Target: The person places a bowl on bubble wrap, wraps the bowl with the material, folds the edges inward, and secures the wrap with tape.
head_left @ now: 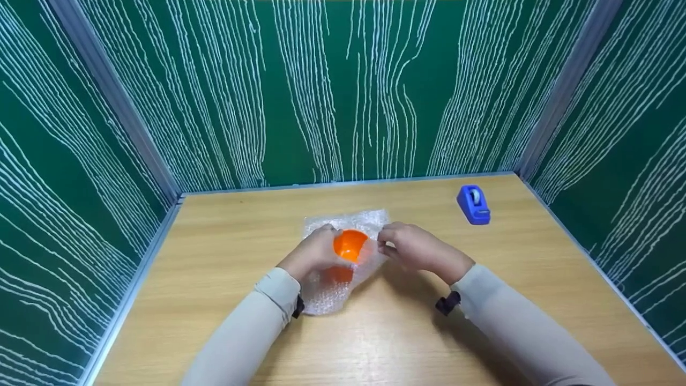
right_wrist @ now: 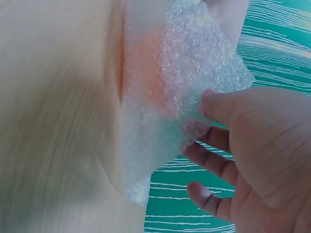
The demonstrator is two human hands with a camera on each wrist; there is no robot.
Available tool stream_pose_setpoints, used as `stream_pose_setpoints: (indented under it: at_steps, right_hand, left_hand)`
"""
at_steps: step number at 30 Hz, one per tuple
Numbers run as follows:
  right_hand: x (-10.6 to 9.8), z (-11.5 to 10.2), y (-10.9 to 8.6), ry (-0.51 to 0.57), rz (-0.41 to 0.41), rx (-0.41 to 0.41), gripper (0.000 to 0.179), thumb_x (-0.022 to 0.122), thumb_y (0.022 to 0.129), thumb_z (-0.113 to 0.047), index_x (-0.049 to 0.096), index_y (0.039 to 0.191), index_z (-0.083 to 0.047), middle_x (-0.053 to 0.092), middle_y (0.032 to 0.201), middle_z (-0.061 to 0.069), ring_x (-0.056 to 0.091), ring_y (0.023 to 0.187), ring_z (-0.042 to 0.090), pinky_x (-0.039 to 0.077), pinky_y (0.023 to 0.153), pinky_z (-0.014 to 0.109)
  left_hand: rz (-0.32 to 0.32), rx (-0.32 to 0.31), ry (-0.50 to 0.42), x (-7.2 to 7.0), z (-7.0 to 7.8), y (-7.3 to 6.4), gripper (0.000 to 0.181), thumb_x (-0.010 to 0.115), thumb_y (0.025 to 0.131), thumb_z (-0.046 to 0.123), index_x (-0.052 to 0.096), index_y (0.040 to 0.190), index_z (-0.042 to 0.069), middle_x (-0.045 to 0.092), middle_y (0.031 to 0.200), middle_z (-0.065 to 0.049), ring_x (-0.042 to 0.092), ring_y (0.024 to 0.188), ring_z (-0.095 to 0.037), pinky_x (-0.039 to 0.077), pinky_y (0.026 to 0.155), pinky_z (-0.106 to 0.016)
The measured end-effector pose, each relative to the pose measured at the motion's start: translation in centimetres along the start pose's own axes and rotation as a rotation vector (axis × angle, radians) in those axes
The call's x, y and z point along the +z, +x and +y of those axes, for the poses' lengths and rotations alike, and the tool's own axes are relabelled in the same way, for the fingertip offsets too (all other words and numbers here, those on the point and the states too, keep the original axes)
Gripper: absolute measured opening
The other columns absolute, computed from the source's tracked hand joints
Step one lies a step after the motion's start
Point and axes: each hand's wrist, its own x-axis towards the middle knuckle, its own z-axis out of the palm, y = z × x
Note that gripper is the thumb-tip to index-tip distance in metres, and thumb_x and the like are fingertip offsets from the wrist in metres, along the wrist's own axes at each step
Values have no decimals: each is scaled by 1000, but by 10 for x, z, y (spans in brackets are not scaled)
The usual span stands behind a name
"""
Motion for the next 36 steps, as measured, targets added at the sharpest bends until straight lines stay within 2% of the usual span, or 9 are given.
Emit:
stream_pose_setpoints:
  at_steps: [3,8,13,17,21,25,29,32,36]
  right_hand:
    - [0,-2,7,11,-6,36,12,80,108,-19,81,120,-19,76,108,0,67,98,21,67,106,44]
    - [2,-3,18,30,-8,64,16,77,110,-21,80,126,-20,78,117,1,70,108,24,65,112,48]
    - [6,-4,30,20,10,48,15,75,111,-21,80,124,-16,79,116,5,70,108,28,64,113,48]
    - [9,-5,40,-4,50,6,12,73,111,-18,80,117,-11,79,110,8,71,104,30,66,107,48]
    - [11,-6,45,8,53,25,13,73,112,-19,80,119,-11,79,113,9,72,106,31,65,108,49]
    - [15,-6,50,33,28,64,16,73,112,-21,81,123,-13,79,118,8,72,112,30,64,113,50]
    - [19,-6,54,42,19,100,17,74,112,-23,81,125,-16,80,122,6,73,116,30,62,116,50]
    - [20,-8,56,47,17,127,18,75,112,-26,82,125,-17,80,123,5,73,118,29,62,117,50]
    - [23,-9,58,51,14,159,19,75,112,-31,82,124,-19,78,122,4,73,119,28,62,117,50]
  left_hand:
    - [-22,-17,49,-2,0,3,72,95,93,41,68,150,7,71,132,-9,68,113,-28,61,113,-45]
    - [-29,-26,113,-8,1,8,69,74,111,44,56,168,9,64,160,-16,67,132,-34,49,131,-51]
    - [7,20,128,-10,4,11,56,57,119,40,61,163,5,62,166,-20,60,153,-41,41,137,-56]
    - [27,25,96,-10,5,12,51,49,122,38,68,154,4,69,155,-19,65,147,-39,44,135,-55]
    - [29,-10,60,-10,5,11,51,47,122,41,70,151,6,73,145,-15,68,139,-36,46,133,-55]
    - [17,-36,28,-9,4,11,53,48,122,45,66,157,10,71,152,-11,65,144,-35,44,134,-57]
    - [37,8,41,-8,5,13,46,53,121,38,69,152,8,71,152,-14,66,145,-37,46,134,-56]
    - [59,29,45,-6,5,14,35,58,120,31,73,142,8,74,143,-15,69,136,-36,51,130,-54]
    - [77,3,21,-4,6,16,22,64,118,28,74,128,11,75,123,-11,70,114,-30,61,117,-48]
